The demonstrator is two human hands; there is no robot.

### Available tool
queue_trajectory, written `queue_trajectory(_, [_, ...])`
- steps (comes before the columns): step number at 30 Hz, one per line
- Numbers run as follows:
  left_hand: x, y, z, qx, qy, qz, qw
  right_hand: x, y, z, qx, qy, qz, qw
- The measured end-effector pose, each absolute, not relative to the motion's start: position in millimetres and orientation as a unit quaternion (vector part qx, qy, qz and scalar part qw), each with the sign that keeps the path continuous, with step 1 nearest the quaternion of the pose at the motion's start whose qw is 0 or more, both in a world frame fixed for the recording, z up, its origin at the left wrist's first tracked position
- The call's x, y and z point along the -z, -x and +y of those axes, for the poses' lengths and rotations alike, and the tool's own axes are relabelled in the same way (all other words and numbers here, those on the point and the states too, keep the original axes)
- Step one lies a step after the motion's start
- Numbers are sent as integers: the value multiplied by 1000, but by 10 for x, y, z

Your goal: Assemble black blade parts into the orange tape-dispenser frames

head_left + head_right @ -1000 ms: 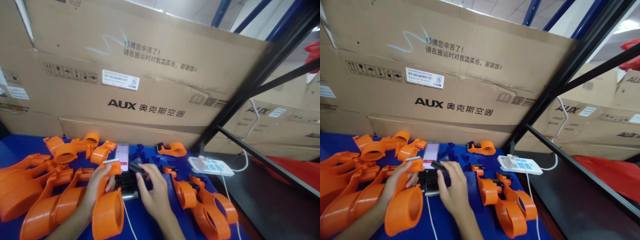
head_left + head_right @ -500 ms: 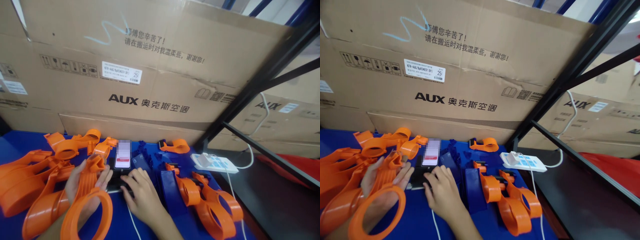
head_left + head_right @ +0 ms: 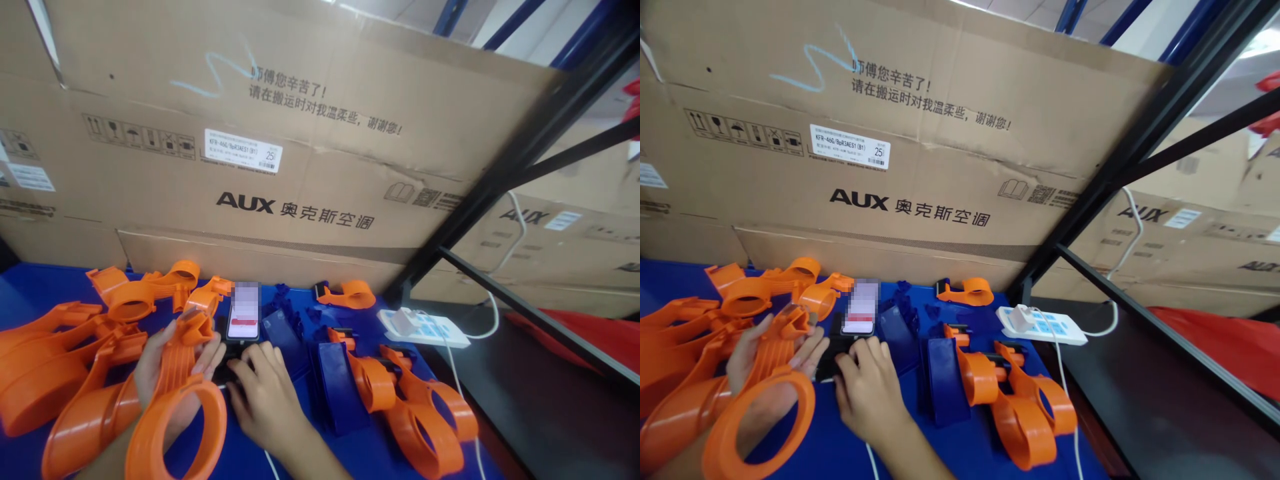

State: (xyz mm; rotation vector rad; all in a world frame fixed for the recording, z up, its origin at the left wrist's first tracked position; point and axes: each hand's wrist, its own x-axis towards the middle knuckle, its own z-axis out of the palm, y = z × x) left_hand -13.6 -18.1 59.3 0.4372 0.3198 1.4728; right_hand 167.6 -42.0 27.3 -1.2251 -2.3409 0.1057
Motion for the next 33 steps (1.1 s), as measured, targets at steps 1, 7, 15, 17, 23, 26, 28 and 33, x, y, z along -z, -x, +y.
queue_trajectory(1, [-602, 129, -187, -664, -197, 150, 706, -282, -1685, -419, -48, 448, -855, 258])
queue_trajectory(7, [-575, 44, -147, -586, -265, 235, 729, -447, -1787, -426, -128, 436, -779, 431])
queue_trajectory(15, [-367, -200, -167, -481, -479, 380, 629, -605, -1876, -402, -251, 428, -681, 538])
queue_trajectory(17, [-366, -232, -198, -456, -505, 376, 629, -632, -1877, -391, -294, 424, -678, 524])
queue_trajectory(23, [-527, -181, -210, -468, -537, 359, 603, -698, -1942, -374, -355, 442, -643, 514])
queue_trajectory(26, [-617, -96, -190, -480, -550, 360, 581, -698, -1996, -375, -360, 446, -626, 528])
queue_trajectory(28, [-657, -47, -190, -493, -553, 365, 564, -697, -2018, -384, -352, 450, -623, 535])
queue_trajectory(33, [-680, -13, -235, -512, -569, 364, 530, -720, -1970, -450, -300, 464, -626, 551])
